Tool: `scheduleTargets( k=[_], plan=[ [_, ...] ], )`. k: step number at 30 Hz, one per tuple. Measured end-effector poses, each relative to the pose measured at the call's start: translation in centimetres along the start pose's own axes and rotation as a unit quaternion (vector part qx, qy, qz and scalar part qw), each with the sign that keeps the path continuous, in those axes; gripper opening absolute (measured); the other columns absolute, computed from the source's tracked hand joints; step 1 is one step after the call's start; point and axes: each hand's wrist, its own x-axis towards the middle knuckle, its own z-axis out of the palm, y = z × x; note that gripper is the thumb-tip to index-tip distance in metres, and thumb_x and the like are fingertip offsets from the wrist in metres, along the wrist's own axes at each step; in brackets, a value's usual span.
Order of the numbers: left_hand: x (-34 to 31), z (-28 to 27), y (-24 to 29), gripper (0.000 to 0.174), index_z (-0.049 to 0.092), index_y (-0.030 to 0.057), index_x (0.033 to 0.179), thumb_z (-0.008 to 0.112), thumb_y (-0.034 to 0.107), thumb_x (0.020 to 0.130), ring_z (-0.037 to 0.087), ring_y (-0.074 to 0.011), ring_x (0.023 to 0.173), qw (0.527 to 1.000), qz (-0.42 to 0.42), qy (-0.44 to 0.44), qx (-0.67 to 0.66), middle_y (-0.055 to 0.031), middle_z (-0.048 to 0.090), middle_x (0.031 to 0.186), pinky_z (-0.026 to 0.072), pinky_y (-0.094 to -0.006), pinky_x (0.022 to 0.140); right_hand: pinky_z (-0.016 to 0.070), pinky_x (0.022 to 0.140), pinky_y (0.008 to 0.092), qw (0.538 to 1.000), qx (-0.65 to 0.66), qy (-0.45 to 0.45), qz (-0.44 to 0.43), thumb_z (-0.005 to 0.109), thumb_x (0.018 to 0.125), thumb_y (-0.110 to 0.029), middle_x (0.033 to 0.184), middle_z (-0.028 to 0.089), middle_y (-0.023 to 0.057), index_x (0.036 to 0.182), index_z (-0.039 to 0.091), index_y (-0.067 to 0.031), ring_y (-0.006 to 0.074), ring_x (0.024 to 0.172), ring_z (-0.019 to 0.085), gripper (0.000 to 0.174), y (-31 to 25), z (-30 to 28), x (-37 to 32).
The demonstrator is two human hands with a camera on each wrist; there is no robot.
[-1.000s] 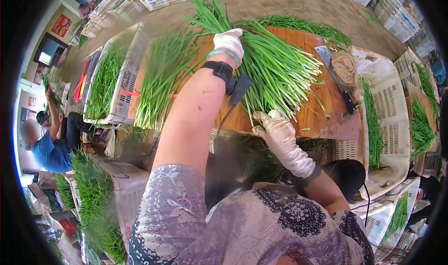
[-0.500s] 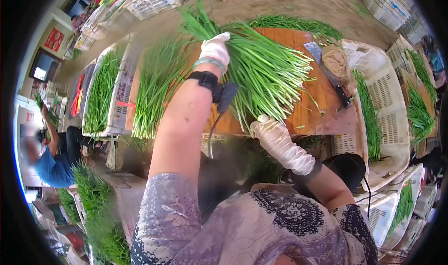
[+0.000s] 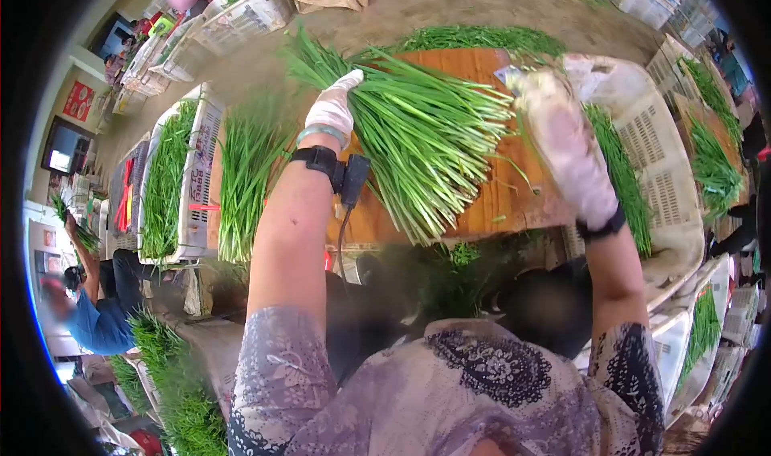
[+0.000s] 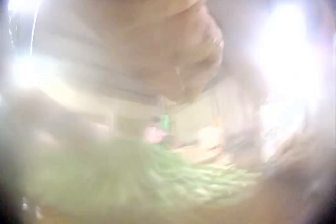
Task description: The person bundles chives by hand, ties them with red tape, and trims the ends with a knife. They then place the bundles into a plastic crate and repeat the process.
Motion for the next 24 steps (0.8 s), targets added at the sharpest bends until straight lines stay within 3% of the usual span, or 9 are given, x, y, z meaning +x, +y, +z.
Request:
scheduleTargets(
  k=[2, 3, 6, 10, 11, 14, 16, 21, 24],
  plan=[
    [6.5, -4.9, -4.8, 0.042, 0.060, 0.0050, 0.123, 0.062, 0.031, 0.090, 0.057, -0.0188, 0.106, 0.982, 0.144, -0.036, 0.117, -0.0085, 0.061, 0.123, 0.0424, -0.0303, 0.097, 0.0509, 0.083, 0.0388, 0.810, -0.559, -0.176, -0.019, 0.049, 0.092, -0.023, 0.108, 0.060, 0.0130, 0.109, 0.060, -0.0065, 0.0298, 0.099, 0.059, 0.027, 0.0, 3.3, -0.7],
    [0.4, -0.8, -0.6, 0.039, 0.047, 0.0089, 0.137, 0.035, 0.011, 0.100, 0.046, -0.0187, 0.124, 0.963, 0.045, 0.004, 0.265, -0.0040, 0.047, 0.140, 0.0326, -0.0350, 0.110, 0.0509, 0.080, 0.0386, 0.811, -0.556, -0.173, -0.055, 0.049, 0.091, -0.023, 0.103, 0.060, 0.0115, 0.103, 0.061, -0.0077, 0.0290, 0.095, 0.060, 0.023, 1.3, 5.4, -1.9],
    [1.6, 0.3, -0.8, 0.037, 0.059, 0.0089, 0.127, 0.052, 0.027, 0.096, 0.051, -0.0168, 0.112, 0.992, -0.005, 0.041, 0.120, -0.0077, 0.055, 0.132, 0.0361, -0.0282, 0.099, 0.0509, 0.076, 0.0390, 0.783, -0.604, -0.077, -0.126, 0.050, 0.089, -0.022, 0.092, 0.061, 0.0096, 0.093, 0.061, -0.0098, 0.0277, 0.087, 0.060, 0.016, 9.1, 7.8, -3.2],
    [4.5, -2.0, -2.3, 0.049, 0.060, 0.0088, 0.125, 0.063, 0.041, 0.088, 0.048, -0.0219, 0.114, 0.975, 0.090, -0.043, 0.198, -0.0087, 0.055, 0.131, 0.0349, -0.0311, 0.099, 0.0503, 0.075, 0.0406, 0.760, -0.638, -0.104, 0.071, 0.051, 0.087, -0.020, 0.093, 0.061, 0.0098, 0.094, 0.061, -0.0110, 0.0288, 0.087, 0.061, 0.015, 6.3, 8.0, -3.7],
    [4.8, -1.6, -2.0, 0.045, 0.059, 0.0081, 0.126, 0.059, 0.037, 0.091, 0.048, -0.0204, 0.115, 0.982, 0.062, -0.025, 0.175, -0.0079, 0.055, 0.132, 0.0350, -0.0305, 0.100, 0.0504, 0.077, 0.0404, 0.821, -0.562, -0.095, -0.002, 0.051, 0.087, -0.019, 0.097, 0.061, 0.0094, 0.100, 0.062, -0.0133, 0.0284, 0.089, 0.062, 0.018, 7.7, 6.3, -4.5],
    [4.3, -0.4, -1.8, 0.036, 0.057, 0.0058, 0.128, 0.047, 0.024, 0.098, 0.047, -0.0156, 0.119, 0.994, -0.035, 0.033, 0.095, -0.0056, 0.054, 0.133, 0.0351, -0.0285, 0.102, 0.0506, 0.078, 0.0406, 0.822, -0.556, -0.123, 0.001, 0.051, 0.087, -0.020, 0.101, 0.061, 0.0087, 0.106, 0.062, -0.0160, 0.0279, 0.093, 0.061, 0.022, 7.1, 5.7, -4.3],
    [3.7, -0.4, -1.9, 0.036, 0.050, 0.0040, 0.133, 0.038, 0.013, 0.100, 0.046, -0.0139, 0.122, 0.963, 0.045, -0.026, 0.264, -0.0034, 0.052, 0.135, 0.0319, -0.0264, 0.107, 0.0489, 0.084, 0.0371, 0.789, -0.574, -0.126, -0.180, 0.046, 0.091, -0.018, 0.105, 0.060, 0.0102, 0.107, 0.061, -0.0105, 0.0264, 0.100, 0.058, 0.022, 7.4, 6.7, -3.6],
    [5.9, 0.4, -0.8, 0.038, 0.050, 0.0056, 0.134, 0.042, 0.021, 0.100, 0.048, -0.0149, 0.119, 0.963, -0.005, -0.036, 0.268, -0.0031, 0.050, 0.136, 0.0326, -0.0284, 0.108, 0.0498, 0.083, 0.0344, 0.801, -0.580, -0.135, -0.070, 0.049, 0.087, -0.013, 0.103, 0.059, 0.0076, 0.102, 0.059, -0.0072, 0.0247, 0.094, 0.058, 0.020, 10.5, 7.9, -5.0],
    [7.5, -0.4, -1.8, 0.046, 0.055, 0.0057, 0.129, 0.054, 0.034, 0.092, 0.050, -0.0177, 0.116, 0.972, -0.022, -0.008, 0.232, -0.0076, 0.053, 0.133, 0.0355, -0.0307, 0.102, 0.0524, 0.075, 0.0354, 0.729, -0.654, -0.178, -0.100, 0.053, 0.080, -0.012, 0.103, 0.059, 0.0088, 0.106, 0.060, -0.0071, 0.0247, 0.094, 0.059, 0.028, 8.0, 7.0, -5.6]
  ],
)
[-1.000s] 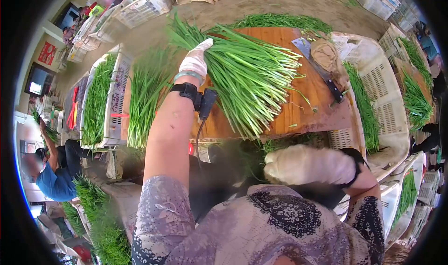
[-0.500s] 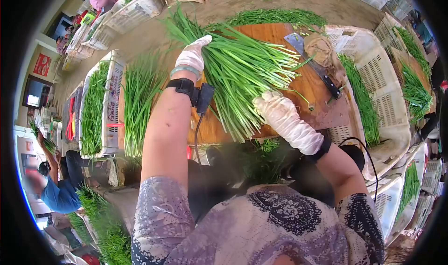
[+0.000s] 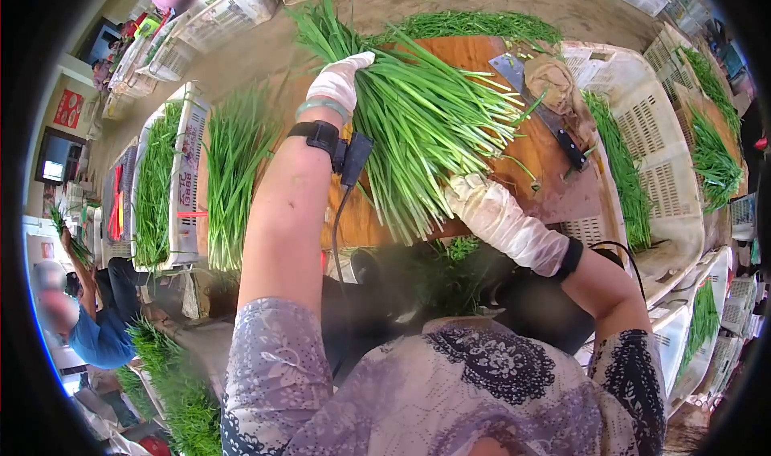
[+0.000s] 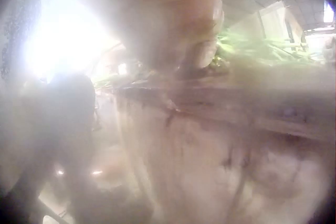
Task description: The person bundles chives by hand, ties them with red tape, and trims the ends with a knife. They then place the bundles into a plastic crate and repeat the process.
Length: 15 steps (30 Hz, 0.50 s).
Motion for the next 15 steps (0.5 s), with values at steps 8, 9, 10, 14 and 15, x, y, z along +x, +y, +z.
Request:
scheduleTargets(
  k=[8, 9, 10, 14, 15],
  plan=[
    [1.1, -1.7, -2.3, 0.047, 0.063, 0.0059, 0.119, 0.064, 0.039, 0.086, 0.054, -0.0213, 0.110, 0.997, 0.072, 0.016, 0.024, -0.0116, 0.061, 0.123, 0.0376, -0.0329, 0.099, 0.0524, 0.064, 0.0352, 0.973, 0.063, -0.212, -0.065, 0.058, 0.080, -0.016, 0.088, 0.060, 0.0075, 0.091, 0.062, -0.0099, 0.0244, 0.078, 0.062, 0.013, -2.1, -3.6, -5.5],
    [0.8, -1.4, -2.0, 0.044, 0.063, 0.0078, 0.121, 0.062, 0.038, 0.088, 0.053, -0.0199, 0.112, 0.999, 0.016, 0.038, -0.006, -0.0102, 0.061, 0.124, 0.0374, -0.0332, 0.099, 0.0523, 0.064, 0.0363, 0.923, 0.185, -0.322, -0.099, 0.060, 0.080, -0.018, 0.088, 0.061, 0.0074, 0.090, 0.063, -0.0109, 0.0259, 0.075, 0.062, 0.013, -1.3, -4.2, -5.8],
    [0.4, -1.0, -1.4, 0.041, 0.062, 0.0096, 0.122, 0.060, 0.036, 0.090, 0.052, -0.0184, 0.113, 0.997, -0.038, 0.059, -0.035, -0.0087, 0.060, 0.125, 0.0372, -0.0334, 0.100, 0.0523, 0.064, 0.0374, 0.846, 0.301, -0.421, -0.130, 0.061, 0.079, -0.020, 0.087, 0.061, 0.0074, 0.089, 0.064, -0.0118, 0.0274, 0.073, 0.062, 0.013, -0.5, -4.8, -5.6],
    [-1.5, 0.2, -1.4, 0.047, 0.052, 0.0082, 0.132, 0.057, 0.031, 0.092, 0.045, -0.0183, 0.122, 0.998, 0.035, -0.027, -0.047, -0.0086, 0.051, 0.135, 0.0362, -0.0342, 0.101, 0.0501, 0.077, 0.0379, 0.966, 0.221, -0.120, -0.058, 0.061, 0.084, -0.027, 0.102, 0.062, 0.0151, 0.098, 0.062, -0.0051, 0.0284, 0.089, 0.060, 0.026, -2.2, -7.9, -1.3],
    [-1.1, -0.1, -1.7, 0.048, 0.055, 0.0079, 0.128, 0.061, 0.035, 0.089, 0.051, -0.0194, 0.116, 0.994, 0.086, -0.033, 0.061, -0.0068, 0.055, 0.130, 0.0371, -0.0329, 0.100, 0.0496, 0.079, 0.0371, 0.978, 0.195, -0.068, -0.014, 0.062, 0.083, -0.023, 0.102, 0.060, 0.0154, 0.098, 0.062, -0.0049, 0.0283, 0.093, 0.059, 0.023, -3.2, -5.8, 0.0]
  ],
)
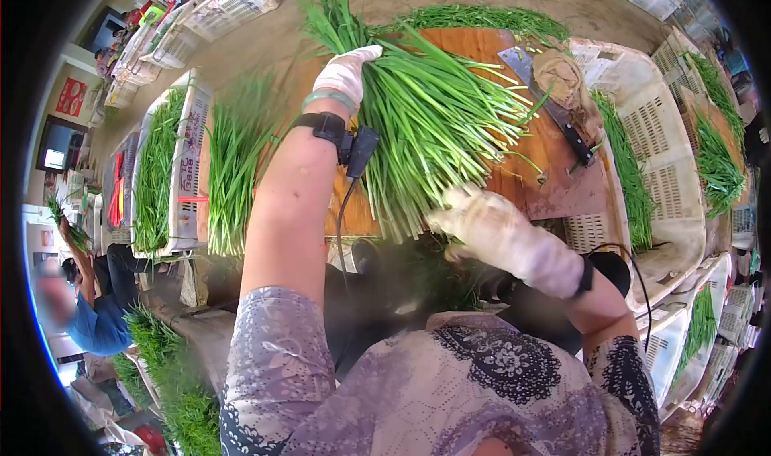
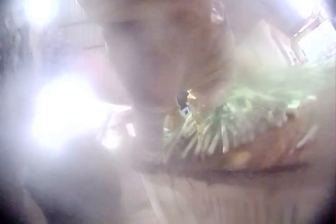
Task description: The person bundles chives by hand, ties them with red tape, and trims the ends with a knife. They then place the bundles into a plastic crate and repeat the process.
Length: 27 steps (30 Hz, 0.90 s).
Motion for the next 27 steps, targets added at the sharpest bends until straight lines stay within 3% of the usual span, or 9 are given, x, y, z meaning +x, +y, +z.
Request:
scheduleTargets(
  k=[6, 10, 13, 16, 19, 20, 23, 24, 27],
  plan=[
    [-1.0, 0.4, 1.8, 0.043, 0.051, 0.0051, 0.132, 0.050, 0.017, 0.091, 0.048, -0.0179, 0.122, 0.994, -0.095, 0.030, -0.043, -0.0070, 0.052, 0.136, 0.0346, -0.0331, 0.106, 0.0449, 0.077, 0.0450, 0.980, 0.168, 0.079, 0.069, 0.045, 0.092, -0.025, 0.090, 0.053, 0.0196, 0.092, 0.053, -0.0039, 0.0389, 0.088, 0.053, 0.023, -0.3, 6.2, 2.3],
    [-1.4, -0.1, 1.0, 0.039, 0.048, 0.0071, 0.135, 0.038, 0.011, 0.098, 0.045, -0.0167, 0.128, 0.997, -0.078, 0.006, -0.027, -0.0037, 0.048, 0.139, 0.0324, -0.0329, 0.109, 0.0485, 0.072, 0.0427, 0.990, 0.107, 0.079, 0.044, 0.051, 0.088, -0.018, 0.085, 0.057, 0.0137, 0.084, 0.056, -0.0060, 0.0331, 0.083, 0.059, 0.014, -0.6, 6.9, -0.4],
    [-2.0, -1.2, 1.8, 0.039, 0.048, 0.0077, 0.136, 0.038, 0.010, 0.098, 0.044, -0.0158, 0.127, 0.995, -0.100, 0.007, -0.001, -0.0023, 0.047, 0.140, 0.0323, -0.0332, 0.109, 0.0503, 0.066, 0.0412, 0.994, -0.013, -0.105, -0.038, 0.054, 0.084, -0.015, 0.080, 0.058, 0.0094, 0.081, 0.058, -0.0084, 0.0292, 0.077, 0.062, 0.008, -1.2, 9.2, -4.0],
    [-3.4, -1.4, 3.0, 0.046, 0.043, 0.0071, 0.140, 0.038, 0.001, 0.094, 0.039, -0.0178, 0.131, 0.991, -0.109, 0.004, -0.077, -0.0031, 0.042, 0.144, 0.0296, -0.0352, 0.112, 0.0509, 0.063, 0.0396, 0.976, -0.072, -0.178, 0.101, 0.057, 0.080, -0.015, 0.076, 0.058, 0.0074, 0.082, 0.059, -0.0094, 0.0273, 0.071, 0.063, 0.006, -0.8, 11.7, -7.4],
    [-2.3, -1.3, 1.7, 0.050, 0.061, 0.0099, 0.123, 0.067, 0.040, 0.084, 0.051, -0.0254, 0.111, 0.974, -0.198, 0.099, -0.055, -0.0118, 0.058, 0.126, 0.0384, -0.0382, 0.097, 0.0511, 0.062, 0.0375, 0.999, -0.001, -0.040, 0.029, 0.060, 0.078, -0.014, 0.076, 0.057, 0.0082, 0.084, 0.060, -0.0096, 0.0273, 0.073, 0.063, 0.008, -4.4, 7.0, -2.9],
    [1.1, -2.3, -4.4, 0.045, 0.065, 0.0100, 0.118, 0.068, 0.038, 0.083, 0.053, -0.0242, 0.110, 0.998, 0.052, 0.021, -0.005, -0.0123, 0.060, 0.124, 0.0380, -0.0355, 0.098, 0.0514, 0.061, 0.0366, 0.995, 0.032, 0.077, -0.052, 0.062, 0.077, -0.014, 0.080, 0.056, 0.0085, 0.085, 0.061, -0.0104, 0.0261, 0.077, 0.062, 0.008, -4.8, 4.4, -1.9],
    [-3.2, -0.9, 1.4, 0.041, 0.066, 0.0097, 0.117, 0.067, 0.034, 0.084, 0.053, -0.0221, 0.111, 0.980, -0.082, 0.068, -0.169, -0.0118, 0.061, 0.124, 0.0373, -0.0320, 0.098, 0.0516, 0.066, 0.0363, 0.986, -0.003, 0.163, -0.037, 0.054, 0.082, -0.011, 0.090, 0.054, 0.0107, 0.094, 0.055, -0.0064, 0.0271, 0.087, 0.058, 0.013, -3.8, 5.0, 2.4],
    [-2.3, -1.3, -0.4, 0.037, 0.067, 0.0098, 0.116, 0.065, 0.031, 0.086, 0.054, -0.0210, 0.112, 0.989, 0.004, 0.036, -0.141, -0.0105, 0.062, 0.123, 0.0376, -0.0304, 0.098, 0.0513, 0.068, 0.0368, 0.988, 0.000, 0.150, -0.043, 0.053, 0.083, -0.011, 0.090, 0.055, 0.0106, 0.094, 0.055, -0.0066, 0.0275, 0.086, 0.058, 0.012, -3.3, 5.7, 3.1],
    [-3.6, -1.1, 1.1, 0.039, 0.065, 0.0067, 0.117, 0.064, 0.032, 0.087, 0.054, -0.0203, 0.112, 0.994, -0.018, 0.035, -0.106, -0.0088, 0.062, 0.123, 0.0375, -0.0300, 0.098, 0.0497, 0.065, 0.0401, 0.979, 0.118, 0.159, -0.049, 0.052, 0.085, -0.012, 0.083, 0.057, 0.0090, 0.085, 0.057, -0.0064, 0.0265, 0.077, 0.058, 0.007, -3.9, 6.7, 2.4]
  ],
)
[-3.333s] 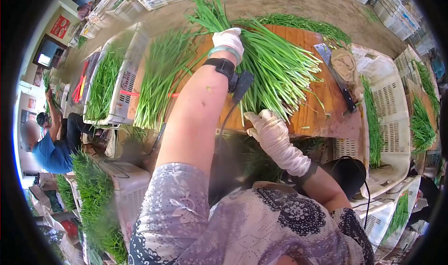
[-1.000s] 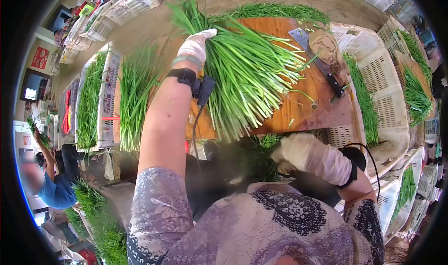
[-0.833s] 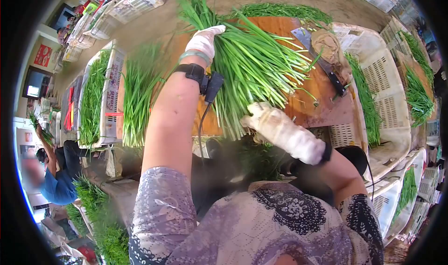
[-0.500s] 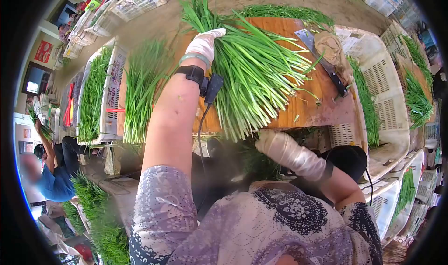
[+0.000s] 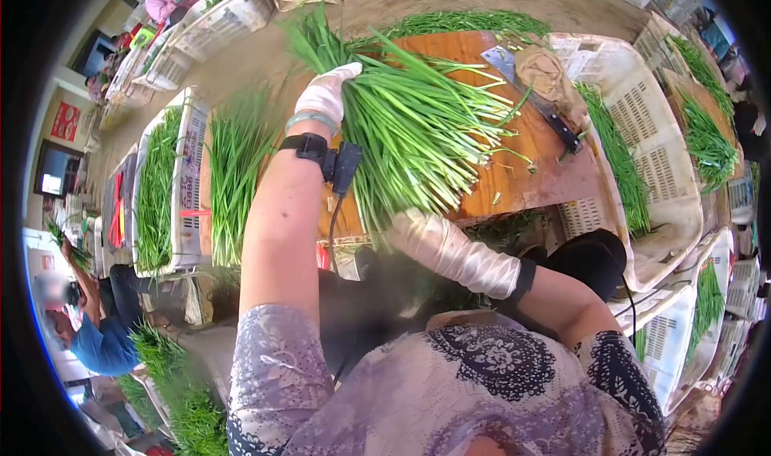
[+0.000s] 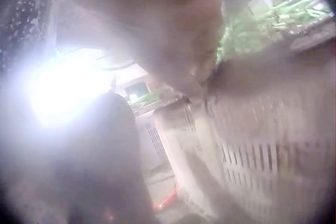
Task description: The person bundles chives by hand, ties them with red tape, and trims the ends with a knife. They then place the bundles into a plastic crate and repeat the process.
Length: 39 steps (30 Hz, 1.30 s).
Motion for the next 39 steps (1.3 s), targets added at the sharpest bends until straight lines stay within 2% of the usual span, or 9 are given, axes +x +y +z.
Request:
scheduleTargets(
  k=[3, 7, 11, 18, 21, 27, 32, 36, 39],
  plan=[
    [0.1, -0.4, 0.0, 0.040, 0.065, 0.0079, 0.117, 0.067, 0.031, 0.085, 0.055, -0.0213, 0.109, 1.000, 0.006, -0.003, -0.019, -0.0084, 0.062, 0.123, 0.0382, -0.0312, 0.097, 0.0493, 0.059, 0.0400, 0.919, -0.373, -0.120, -0.049, 0.052, 0.085, -0.016, 0.074, 0.058, 0.0069, 0.085, 0.060, -0.0089, 0.0249, 0.062, 0.057, 0.011, 0.3, 3.8, -6.9],
    [-1.4, 0.0, 1.4, 0.042, 0.065, 0.0086, 0.116, 0.070, 0.033, 0.083, 0.054, -0.0218, 0.109, 0.994, -0.086, -0.009, -0.071, -0.0089, 0.061, 0.122, 0.0383, -0.0332, 0.097, 0.0498, 0.066, 0.0347, 0.912, -0.018, -0.383, 0.144, 0.056, 0.082, -0.014, 0.075, 0.059, 0.0039, 0.085, 0.064, -0.0145, 0.0217, 0.074, 0.062, 0.009, -2.4, -6.4, -5.2],
    [1.5, -0.5, -0.6, 0.052, 0.063, 0.0079, 0.120, 0.073, 0.037, 0.078, 0.051, -0.0245, 0.113, 0.996, -0.070, -0.043, -0.035, -0.0099, 0.058, 0.127, 0.0372, -0.0366, 0.098, 0.0481, 0.080, 0.0391, 0.983, -0.149, 0.002, 0.108, 0.056, 0.083, -0.015, 0.084, 0.059, 0.0085, 0.099, 0.063, -0.0130, 0.0276, 0.090, 0.058, 0.017, 2.5, -8.5, -0.6],
    [2.4, 1.0, -0.4, 0.051, 0.062, 0.0090, 0.121, 0.070, 0.037, 0.079, 0.051, -0.0248, 0.114, 0.992, -0.114, -0.005, 0.058, -0.0108, 0.056, 0.129, 0.0359, -0.0390, 0.099, 0.0491, 0.079, 0.0369, 0.962, -0.270, -0.029, 0.006, 0.051, 0.083, -0.008, 0.087, 0.060, 0.0124, 0.094, 0.061, -0.0054, 0.0298, 0.088, 0.060, 0.015, 6.7, -3.5, -4.2],
    [3.7, 0.5, -2.2, 0.044, 0.063, 0.0082, 0.120, 0.064, 0.036, 0.086, 0.049, -0.0220, 0.118, 0.996, -0.056, -0.050, 0.054, -0.0081, 0.057, 0.130, 0.0336, -0.0376, 0.101, 0.0485, 0.081, 0.0337, 0.837, -0.276, -0.432, 0.194, 0.054, 0.085, -0.013, 0.089, 0.061, 0.0085, 0.096, 0.062, -0.0062, 0.0258, 0.089, 0.060, 0.015, 4.0, -7.4, -6.5],
    [3.4, 2.6, 1.6, 0.058, 0.055, 0.0054, 0.129, 0.067, 0.039, 0.083, 0.048, -0.0252, 0.118, 0.966, -0.219, 0.053, 0.129, -0.0118, 0.053, 0.133, 0.0357, -0.0396, 0.099, 0.0480, 0.085, 0.0364, 0.990, -0.130, -0.041, 0.026, 0.054, 0.086, -0.012, 0.100, 0.062, 0.0111, 0.107, 0.060, -0.0063, 0.0266, 0.091, 0.061, 0.023, 2.1, -5.7, -1.1],
    [2.3, 1.2, 1.1, 0.056, 0.063, 0.0071, 0.119, 0.076, 0.038, 0.075, 0.054, -0.0292, 0.109, 0.991, -0.106, -0.025, 0.076, -0.0150, 0.060, 0.122, 0.0393, -0.0431, 0.096, 0.0496, 0.084, 0.0341, 0.947, -0.229, -0.201, 0.097, 0.051, 0.085, -0.011, 0.102, 0.063, 0.0108, 0.107, 0.059, -0.0069, 0.0251, 0.096, 0.061, 0.024, 2.2, -4.4, 0.7],
    [5.7, -0.7, -2.3, 0.051, 0.065, 0.0091, 0.117, 0.074, 0.040, 0.077, 0.054, -0.0281, 0.108, 0.995, -0.062, -0.029, 0.078, -0.0137, 0.061, 0.122, 0.0389, -0.0420, 0.096, 0.0515, 0.073, 0.0325, 0.961, -0.268, -0.061, -0.043, 0.052, 0.082, -0.011, 0.091, 0.063, 0.0085, 0.098, 0.061, -0.0092, 0.0224, 0.084, 0.062, 0.018, 3.2, -2.8, -4.2],
    [4.1, -0.9, -1.8, 0.055, 0.063, 0.0087, 0.121, 0.074, 0.040, 0.077, 0.051, -0.0266, 0.114, 0.996, -0.084, 0.007, 0.014, -0.0136, 0.057, 0.128, 0.0359, -0.0395, 0.099, 0.0525, 0.065, 0.0291, 0.926, -0.003, -0.372, 0.061, 0.056, 0.079, -0.008, 0.084, 0.066, 0.0071, 0.093, 0.065, -0.0087, 0.0214, 0.073, 0.064, 0.017, 0.8, -3.7, -6.5]
  ],
)
